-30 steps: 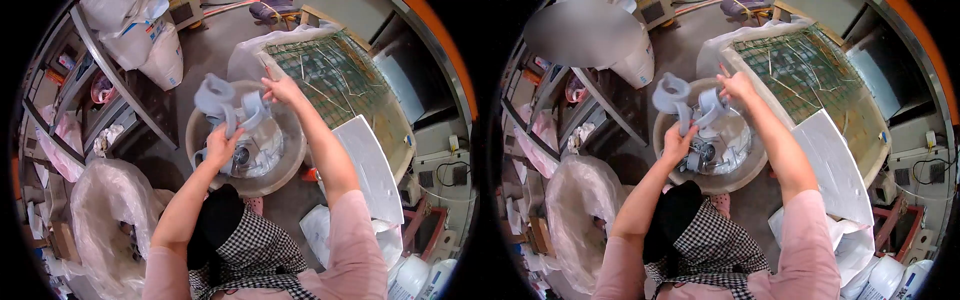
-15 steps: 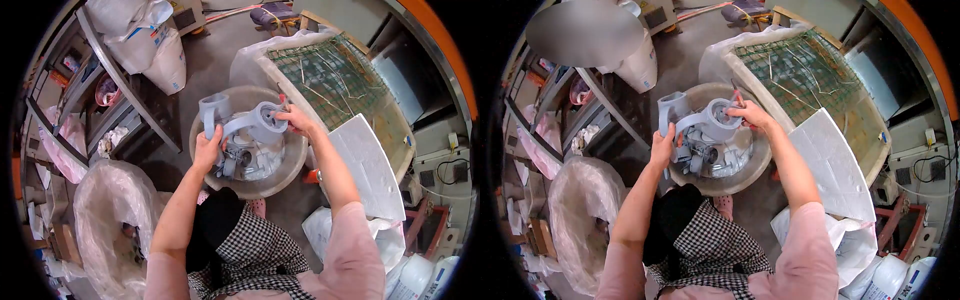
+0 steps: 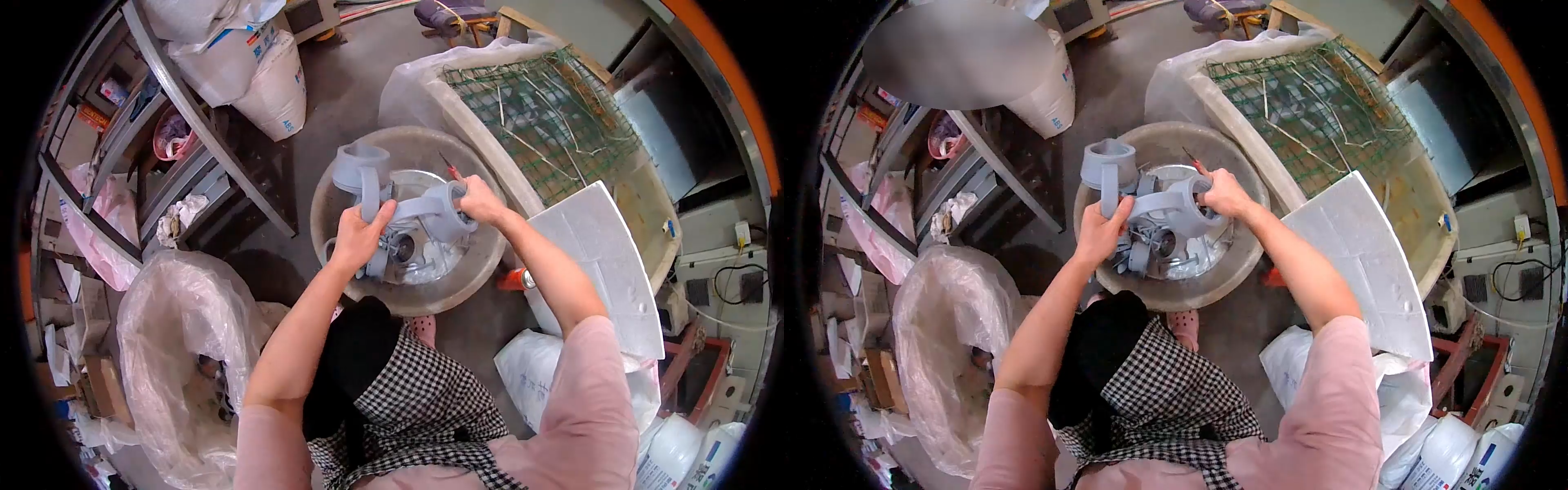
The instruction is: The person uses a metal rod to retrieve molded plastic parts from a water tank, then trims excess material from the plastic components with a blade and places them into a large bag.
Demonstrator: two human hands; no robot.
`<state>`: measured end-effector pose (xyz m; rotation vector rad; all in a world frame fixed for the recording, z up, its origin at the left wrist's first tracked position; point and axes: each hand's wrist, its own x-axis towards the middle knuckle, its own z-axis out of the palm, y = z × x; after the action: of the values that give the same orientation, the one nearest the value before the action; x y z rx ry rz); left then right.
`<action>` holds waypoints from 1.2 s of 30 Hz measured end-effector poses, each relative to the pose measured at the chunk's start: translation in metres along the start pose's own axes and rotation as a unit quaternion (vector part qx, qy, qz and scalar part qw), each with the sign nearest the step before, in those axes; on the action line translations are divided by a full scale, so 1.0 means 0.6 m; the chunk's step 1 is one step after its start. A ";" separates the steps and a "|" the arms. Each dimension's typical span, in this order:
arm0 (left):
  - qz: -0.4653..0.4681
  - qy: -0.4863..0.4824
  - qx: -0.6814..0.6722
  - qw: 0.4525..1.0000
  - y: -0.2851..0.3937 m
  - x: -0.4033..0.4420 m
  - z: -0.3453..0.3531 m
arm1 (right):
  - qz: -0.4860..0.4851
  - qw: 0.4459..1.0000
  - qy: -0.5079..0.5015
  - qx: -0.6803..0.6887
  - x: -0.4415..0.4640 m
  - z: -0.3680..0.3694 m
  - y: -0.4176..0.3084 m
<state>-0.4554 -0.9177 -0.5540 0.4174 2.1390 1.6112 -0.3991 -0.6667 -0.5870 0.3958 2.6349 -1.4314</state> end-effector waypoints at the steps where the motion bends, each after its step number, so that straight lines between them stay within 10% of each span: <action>1: -0.006 -0.009 0.007 1.000 -0.001 0.000 0.004 | -0.003 1.000 -0.017 0.009 0.004 -0.001 0.003; 14: -0.179 -0.216 -0.352 0.893 0.046 -0.001 -0.005 | 0.070 0.969 -0.125 0.201 0.041 -0.048 0.046; 17: -0.127 -0.067 -0.044 0.989 0.063 -0.019 -0.036 | 0.053 0.950 -0.108 0.288 0.056 -0.035 0.031; 24: -0.195 0.371 -0.042 0.907 0.037 -0.284 -0.388 | 0.176 0.966 0.095 0.166 0.115 0.099 0.104; 27: -0.301 0.451 0.065 0.838 -0.007 -0.448 -0.504 | 0.213 0.965 -0.012 0.152 0.185 0.215 0.196; 32: -0.392 0.517 0.194 0.736 -0.220 -0.648 -0.617 | 0.027 0.973 0.163 -0.158 0.298 0.364 0.159; 36: -0.423 0.486 0.143 0.751 -0.332 -0.668 -0.637 | 0.024 0.964 0.143 -0.222 0.366 0.399 0.100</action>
<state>-0.2989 -1.4836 -0.5933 -1.4496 2.5897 0.9632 -0.5981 -0.7982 -0.8161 0.6440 3.0331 -0.7760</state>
